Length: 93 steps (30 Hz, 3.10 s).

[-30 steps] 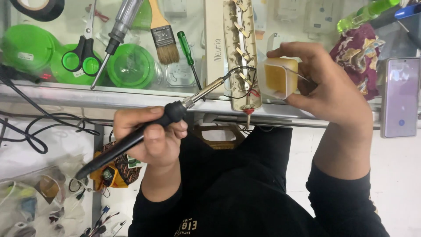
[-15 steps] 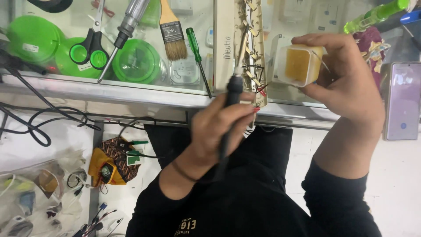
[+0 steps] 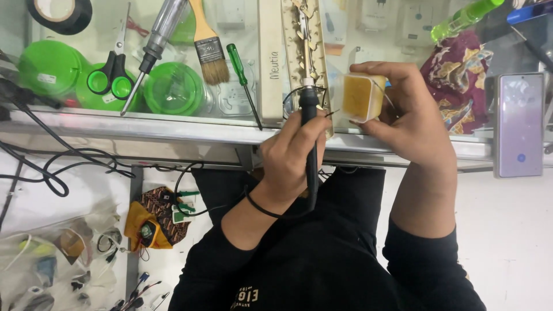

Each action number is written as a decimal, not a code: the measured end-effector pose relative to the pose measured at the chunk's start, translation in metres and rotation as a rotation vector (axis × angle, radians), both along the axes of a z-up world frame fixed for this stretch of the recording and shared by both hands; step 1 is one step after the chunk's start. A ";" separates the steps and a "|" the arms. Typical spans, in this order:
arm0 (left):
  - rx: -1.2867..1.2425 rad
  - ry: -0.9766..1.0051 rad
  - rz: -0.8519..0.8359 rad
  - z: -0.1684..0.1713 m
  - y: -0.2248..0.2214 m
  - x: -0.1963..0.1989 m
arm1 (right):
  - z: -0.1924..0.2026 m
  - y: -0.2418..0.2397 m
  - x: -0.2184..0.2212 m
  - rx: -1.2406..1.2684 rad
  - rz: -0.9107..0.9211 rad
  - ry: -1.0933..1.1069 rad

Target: Soldering wires and assembling the internal components of a power strip

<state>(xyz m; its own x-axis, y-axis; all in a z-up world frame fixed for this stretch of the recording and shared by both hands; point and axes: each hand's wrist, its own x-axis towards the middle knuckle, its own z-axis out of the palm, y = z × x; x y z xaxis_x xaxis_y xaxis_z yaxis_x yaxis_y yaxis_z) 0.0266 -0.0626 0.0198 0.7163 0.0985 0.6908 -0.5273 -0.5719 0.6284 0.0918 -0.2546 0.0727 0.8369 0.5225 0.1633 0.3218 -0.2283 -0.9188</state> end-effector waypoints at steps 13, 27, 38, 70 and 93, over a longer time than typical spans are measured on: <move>0.409 -0.225 0.057 0.011 0.005 0.010 | -0.015 -0.011 -0.005 0.109 0.022 -0.011; 0.429 -0.243 0.005 0.009 0.009 0.019 | -0.030 -0.015 -0.006 0.139 -0.057 0.003; 0.249 -0.186 -0.074 -0.016 0.006 0.019 | -0.042 -0.019 -0.003 0.101 -0.081 -0.014; 0.164 -0.141 -0.116 -0.001 0.008 0.022 | -0.039 -0.015 -0.005 0.082 -0.102 0.039; 0.037 -0.153 -0.112 -0.006 0.019 -0.001 | 0.018 -0.006 0.036 -0.281 -0.355 -0.251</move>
